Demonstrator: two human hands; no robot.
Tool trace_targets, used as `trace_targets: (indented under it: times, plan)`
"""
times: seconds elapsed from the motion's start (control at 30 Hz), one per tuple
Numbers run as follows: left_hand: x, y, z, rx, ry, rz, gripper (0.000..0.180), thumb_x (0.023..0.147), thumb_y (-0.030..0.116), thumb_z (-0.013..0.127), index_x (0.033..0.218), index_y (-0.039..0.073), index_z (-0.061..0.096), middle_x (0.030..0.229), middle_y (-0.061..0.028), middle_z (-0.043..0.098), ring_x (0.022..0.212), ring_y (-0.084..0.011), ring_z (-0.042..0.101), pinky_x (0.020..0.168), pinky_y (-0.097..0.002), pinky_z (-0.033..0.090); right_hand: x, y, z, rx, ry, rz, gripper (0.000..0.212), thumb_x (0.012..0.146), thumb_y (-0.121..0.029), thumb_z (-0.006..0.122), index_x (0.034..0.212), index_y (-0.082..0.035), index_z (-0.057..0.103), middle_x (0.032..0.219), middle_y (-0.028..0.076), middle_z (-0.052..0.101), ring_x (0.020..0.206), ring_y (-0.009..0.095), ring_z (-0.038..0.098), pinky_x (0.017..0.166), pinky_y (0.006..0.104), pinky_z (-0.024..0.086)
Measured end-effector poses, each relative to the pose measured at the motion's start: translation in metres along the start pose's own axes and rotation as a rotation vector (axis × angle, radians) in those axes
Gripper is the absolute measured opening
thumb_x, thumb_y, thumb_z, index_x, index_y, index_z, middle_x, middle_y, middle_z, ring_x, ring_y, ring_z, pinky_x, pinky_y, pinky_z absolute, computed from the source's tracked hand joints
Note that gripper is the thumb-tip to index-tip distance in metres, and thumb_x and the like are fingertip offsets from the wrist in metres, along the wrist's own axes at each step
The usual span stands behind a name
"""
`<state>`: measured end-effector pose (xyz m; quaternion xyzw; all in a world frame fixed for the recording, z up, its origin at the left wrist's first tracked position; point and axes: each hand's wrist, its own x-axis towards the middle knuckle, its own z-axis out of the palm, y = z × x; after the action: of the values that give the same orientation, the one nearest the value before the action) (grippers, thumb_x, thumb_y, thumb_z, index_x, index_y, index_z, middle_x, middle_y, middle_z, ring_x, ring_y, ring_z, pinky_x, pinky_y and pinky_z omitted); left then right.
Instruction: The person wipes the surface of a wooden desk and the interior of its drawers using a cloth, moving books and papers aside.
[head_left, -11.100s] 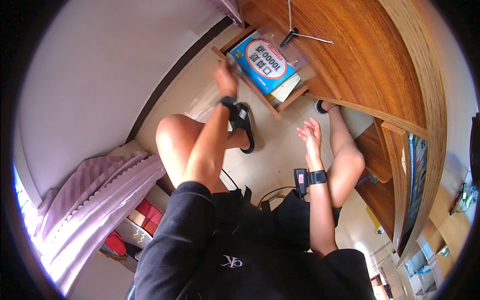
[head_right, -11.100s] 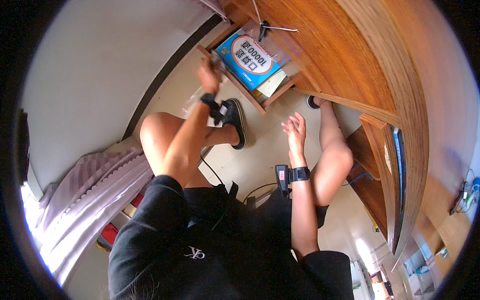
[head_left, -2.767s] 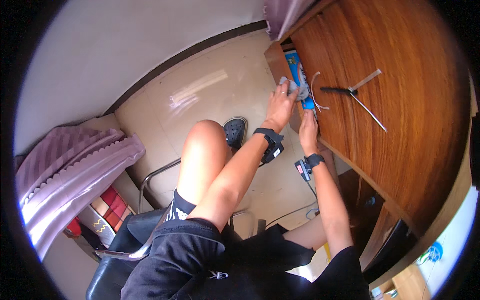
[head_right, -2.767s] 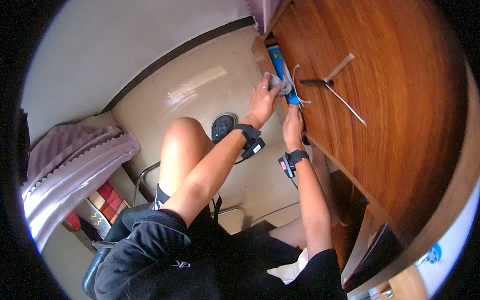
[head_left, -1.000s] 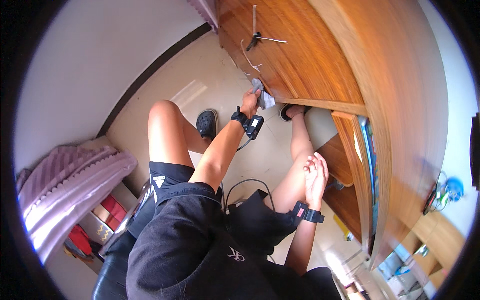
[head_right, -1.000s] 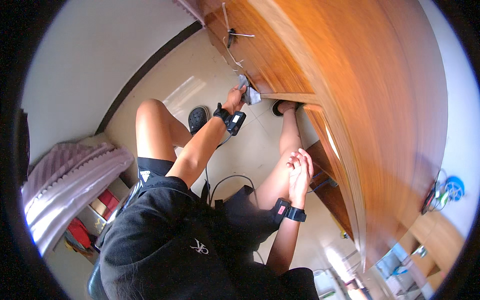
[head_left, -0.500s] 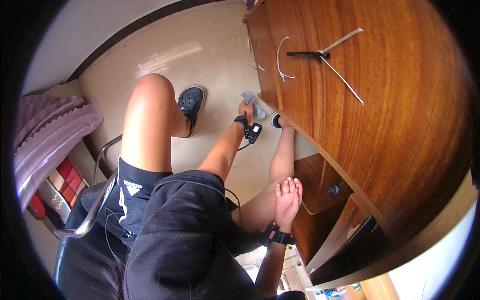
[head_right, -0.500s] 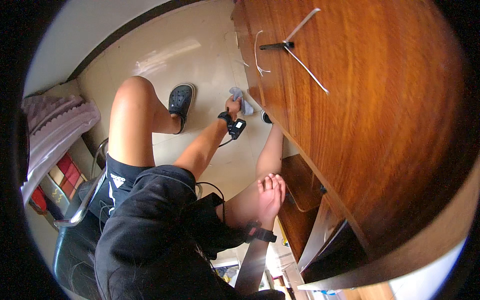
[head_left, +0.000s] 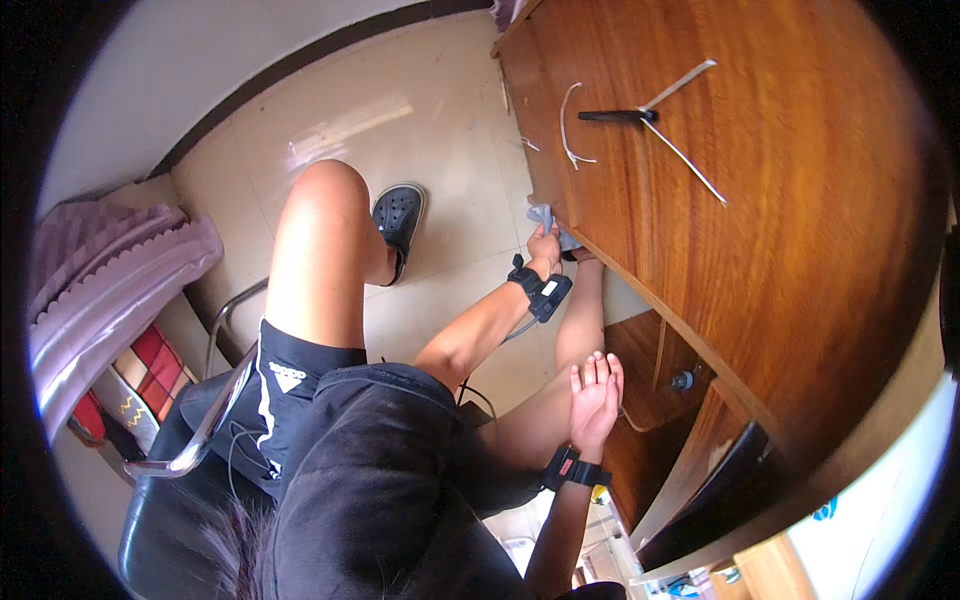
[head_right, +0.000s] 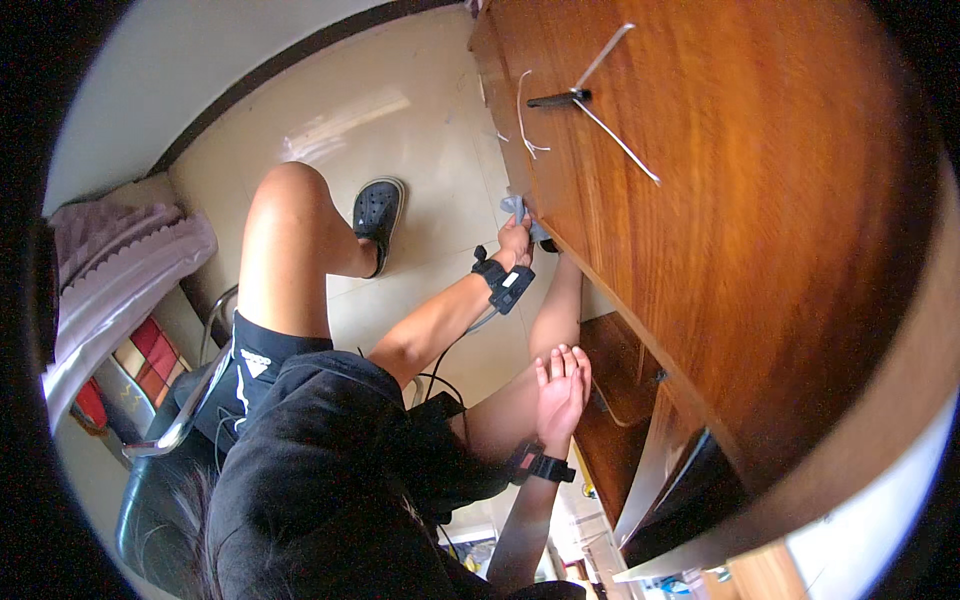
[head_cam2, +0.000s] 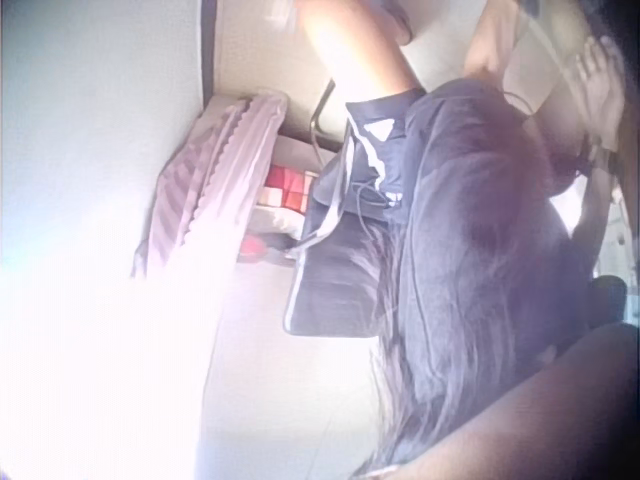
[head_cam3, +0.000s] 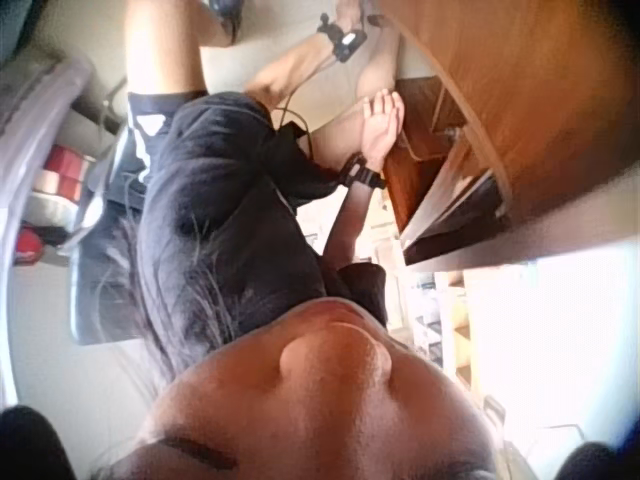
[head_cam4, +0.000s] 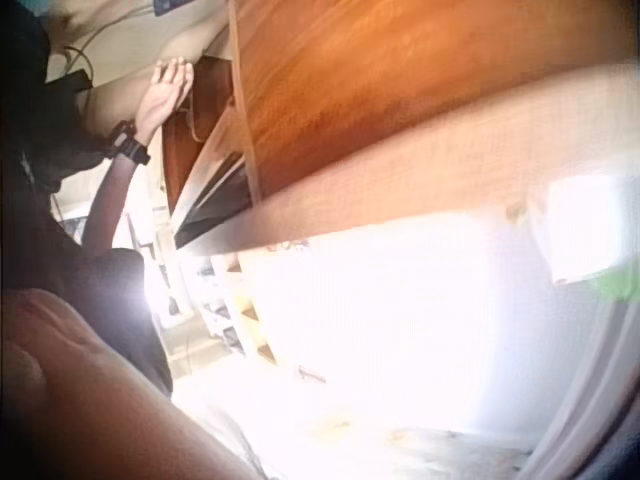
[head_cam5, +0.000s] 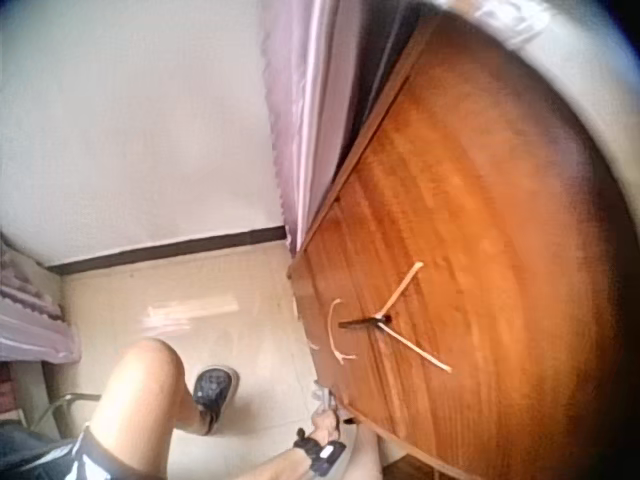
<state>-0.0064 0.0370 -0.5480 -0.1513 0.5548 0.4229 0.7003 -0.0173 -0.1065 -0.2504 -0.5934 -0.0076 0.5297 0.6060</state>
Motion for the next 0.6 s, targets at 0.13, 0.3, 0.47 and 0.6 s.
trace_targets:
  times: [0.13,0.3,0.47,0.6]
  plan:
    - [-0.052,0.029,0.012,-0.111,-0.168,-0.048,0.023,0.096,0.004,0.045,0.114,0.004,0.059,0.103,-0.0060,0.065,0.092,-0.0177,0.061,0.083,-0.0313,0.049,-0.001,0.007,-0.009,0.059,0.014,-0.018,0.037,0.095,-0.025,0.048,0.129,-0.010,0.044,0.127,0.009,0.048,0.118,0.020,0.044,0.103,0.0460,0.034]
    - [-0.128,0.068,0.032,-0.030,-0.340,-0.062,0.020,0.095,0.006,0.048,0.112,0.003,0.060,0.097,-0.0047,0.064,0.086,-0.0158,0.060,0.081,-0.0304,0.048,-0.005,0.015,0.001,0.137,-0.003,-0.089,0.034,0.096,-0.022,0.046,0.125,-0.004,0.046,0.121,0.010,0.052,0.115,0.022,0.048,0.103,0.0406,0.037]
    - [-0.190,0.099,0.051,0.263,-0.466,0.090,0.015,0.094,0.008,0.053,0.103,0.001,0.063,0.089,-0.0021,0.063,0.078,-0.0112,0.056,0.074,-0.0265,0.046,-0.014,0.018,0.004,0.179,0.104,-0.224,0.028,0.094,-0.017,0.051,0.118,-0.003,0.050,0.109,0.011,0.058,0.104,0.021,0.055,0.096,0.0361,0.043]
    - [-0.241,0.117,0.068,0.413,-0.577,0.316,0.014,0.091,0.006,0.057,0.098,-0.001,0.066,0.087,-0.0016,0.063,0.076,-0.0088,0.053,0.071,-0.0244,0.044,-0.032,0.036,-0.012,0.292,0.138,-0.313,0.024,0.093,-0.015,0.052,0.114,-0.003,0.052,0.105,0.010,0.058,0.101,0.021,0.056,0.095,0.0343,0.044]
